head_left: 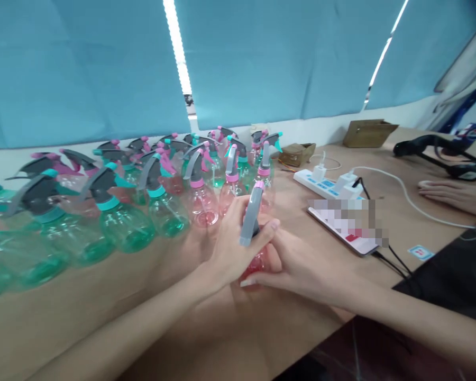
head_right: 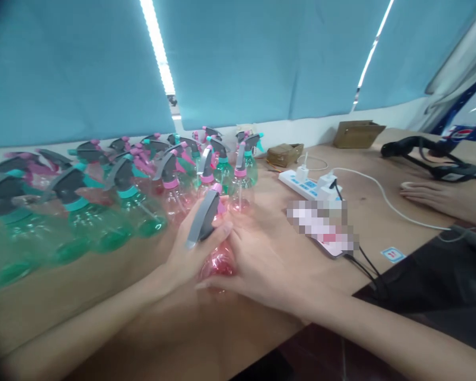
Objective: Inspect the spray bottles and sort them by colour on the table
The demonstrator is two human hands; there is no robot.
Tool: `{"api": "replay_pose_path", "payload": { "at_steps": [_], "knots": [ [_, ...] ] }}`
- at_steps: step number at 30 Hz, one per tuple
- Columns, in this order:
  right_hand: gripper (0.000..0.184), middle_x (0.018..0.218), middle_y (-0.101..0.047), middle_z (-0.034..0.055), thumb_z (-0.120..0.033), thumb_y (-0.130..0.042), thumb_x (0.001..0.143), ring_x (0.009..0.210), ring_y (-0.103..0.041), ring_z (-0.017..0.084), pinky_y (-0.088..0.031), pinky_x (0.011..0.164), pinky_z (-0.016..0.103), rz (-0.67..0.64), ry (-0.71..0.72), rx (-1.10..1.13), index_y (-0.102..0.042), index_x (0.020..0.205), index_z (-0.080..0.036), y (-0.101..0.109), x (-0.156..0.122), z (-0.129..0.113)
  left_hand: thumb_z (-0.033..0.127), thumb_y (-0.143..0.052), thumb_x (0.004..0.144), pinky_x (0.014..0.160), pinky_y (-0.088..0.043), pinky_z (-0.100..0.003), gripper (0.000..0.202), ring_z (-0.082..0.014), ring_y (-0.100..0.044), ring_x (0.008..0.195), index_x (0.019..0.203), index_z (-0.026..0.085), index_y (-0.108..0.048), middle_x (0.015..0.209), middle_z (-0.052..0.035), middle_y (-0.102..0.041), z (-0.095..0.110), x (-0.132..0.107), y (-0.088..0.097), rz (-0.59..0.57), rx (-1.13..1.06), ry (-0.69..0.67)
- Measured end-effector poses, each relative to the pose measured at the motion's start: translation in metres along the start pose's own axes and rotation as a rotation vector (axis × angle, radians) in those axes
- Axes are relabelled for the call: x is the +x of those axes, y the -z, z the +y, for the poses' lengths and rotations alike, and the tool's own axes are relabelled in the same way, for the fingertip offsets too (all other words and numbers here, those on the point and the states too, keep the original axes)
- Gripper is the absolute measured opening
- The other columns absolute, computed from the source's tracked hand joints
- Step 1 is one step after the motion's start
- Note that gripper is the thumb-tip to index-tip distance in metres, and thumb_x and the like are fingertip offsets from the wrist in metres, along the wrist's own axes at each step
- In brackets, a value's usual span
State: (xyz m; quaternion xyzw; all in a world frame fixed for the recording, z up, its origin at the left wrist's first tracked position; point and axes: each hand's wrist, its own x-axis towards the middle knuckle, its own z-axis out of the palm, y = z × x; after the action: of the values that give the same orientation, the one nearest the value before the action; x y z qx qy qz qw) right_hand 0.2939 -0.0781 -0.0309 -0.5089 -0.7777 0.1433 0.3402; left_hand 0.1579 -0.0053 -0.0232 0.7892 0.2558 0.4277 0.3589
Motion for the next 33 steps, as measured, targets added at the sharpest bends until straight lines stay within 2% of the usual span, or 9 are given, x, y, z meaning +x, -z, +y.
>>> {"api": "replay_pose_path", "payload": {
  "at_steps": [5, 8, 10, 13, 16, 18, 22, 30, 33],
  "knots": [
    [0.048, 0.122, -0.062, 0.0059, -0.041, -0.068, 0.082, 0.107, -0.061, 0.027, -0.052, 0.086, 0.041, -0.091, -0.096, 0.108, -0.051, 0.125, -0.027, 0.021, -0.006, 0.015, 0.036, -0.062, 0.084, 0.092, -0.049, -0.048, 0.05, -0.0288, -0.055, 0.114, 0.128, 0.02, -0.044, 0.13, -0.0125, -0.053, 0.001, 0.017, -0.017, -0.15, -0.036, 0.056],
    [0.048, 0.119, -0.063, 0.0081, -0.044, -0.069, 0.082, 0.105, -0.062, 0.029, -0.052, 0.085, 0.043, -0.068, -0.147, 0.031, -0.052, 0.122, -0.025, 0.037, -0.008, 0.031, 0.036, -0.063, 0.082, 0.105, -0.04, -0.052, 0.059, -0.0318, -0.044, 0.13, 0.134, 0.021, -0.039, 0.141, -0.0131, -0.046, -0.006, 0.017, -0.018, -0.213, -0.05, 0.035],
    [0.05, 0.121, -0.061, 0.0119, -0.048, -0.068, 0.082, 0.107, -0.059, 0.032, -0.05, 0.087, 0.046, -0.038, -0.182, -0.089, -0.052, 0.122, -0.023, 0.047, -0.008, 0.047, 0.039, -0.064, 0.083, 0.112, -0.032, -0.055, 0.064, -0.0314, -0.039, 0.134, 0.137, 0.022, -0.035, 0.144, -0.013, -0.042, -0.016, 0.011, -0.014, -0.246, 0.02, 0.016],
    [0.059, 0.118, -0.06, 0.0148, -0.058, -0.067, 0.079, 0.107, -0.059, 0.035, -0.049, 0.088, 0.051, -0.017, -0.22, -0.246, -0.052, 0.122, -0.021, 0.061, -0.005, 0.074, 0.038, -0.06, 0.087, 0.111, -0.033, -0.056, 0.055, -0.0302, -0.042, 0.133, 0.134, 0.023, -0.036, 0.142, -0.0127, -0.044, -0.032, 0.0, -0.004, -0.306, 0.149, 0.055],
    [0.059, 0.125, -0.058, 0.0126, -0.061, -0.064, 0.08, 0.112, -0.058, 0.035, -0.047, 0.093, 0.05, -0.017, -0.232, -0.266, -0.052, 0.125, -0.024, 0.073, 0.005, 0.097, 0.03, -0.057, 0.089, 0.108, -0.038, -0.054, 0.044, -0.0279, -0.047, 0.126, 0.129, 0.024, -0.041, 0.134, -0.0098, -0.049, -0.046, -0.01, 0.007, -0.347, 0.225, 0.119],
    [0.06, 0.125, -0.059, 0.0134, -0.06, -0.063, 0.081, 0.113, -0.058, 0.035, -0.046, 0.095, 0.049, -0.025, -0.221, -0.262, -0.05, 0.126, -0.022, 0.079, 0.013, 0.107, 0.026, -0.055, 0.089, 0.104, -0.043, -0.051, 0.037, -0.0268, -0.05, 0.122, 0.125, 0.023, -0.045, 0.131, -0.0093, -0.049, -0.053, -0.016, 0.012, -0.381, 0.265, 0.136],
    [0.061, 0.123, -0.062, 0.0152, -0.055, -0.062, 0.083, 0.113, -0.059, 0.036, -0.047, 0.093, 0.049, -0.041, -0.301, -0.303, -0.047, 0.13, -0.018, 0.088, 0.029, 0.118, 0.021, -0.053, 0.088, 0.102, -0.044, -0.05, 0.031, -0.0272, -0.051, 0.119, 0.119, 0.023, -0.049, 0.125, -0.0084, -0.052, -0.062, -0.025, 0.017, -0.414, 0.365, 0.092],
    [0.06, 0.109, -0.068, 0.0147, -0.047, -0.069, 0.079, 0.098, -0.065, 0.035, -0.051, 0.08, 0.044, -0.051, -0.408, -0.365, -0.049, 0.127, -0.016, 0.096, 0.046, 0.138, 0.019, -0.05, 0.088, 0.097, -0.047, -0.049, 0.029, -0.0279, -0.054, 0.115, 0.116, 0.024, -0.05, 0.123, -0.0084, -0.055, -0.071, -0.027, 0.017, -0.419, 0.387, 0.03],
    [0.059, 0.112, -0.066, 0.0154, -0.043, -0.07, 0.079, 0.101, -0.064, 0.035, -0.051, 0.082, 0.044, -0.044, -0.412, -0.393, -0.048, 0.127, -0.016, 0.098, 0.053, 0.145, 0.019, -0.049, 0.088, 0.095, -0.048, -0.049, 0.028, -0.0278, -0.055, 0.114, 0.116, 0.025, -0.05, 0.121, -0.0079, -0.055, -0.073, -0.025, 0.017, -0.415, 0.386, 0.028]
  ]
}}
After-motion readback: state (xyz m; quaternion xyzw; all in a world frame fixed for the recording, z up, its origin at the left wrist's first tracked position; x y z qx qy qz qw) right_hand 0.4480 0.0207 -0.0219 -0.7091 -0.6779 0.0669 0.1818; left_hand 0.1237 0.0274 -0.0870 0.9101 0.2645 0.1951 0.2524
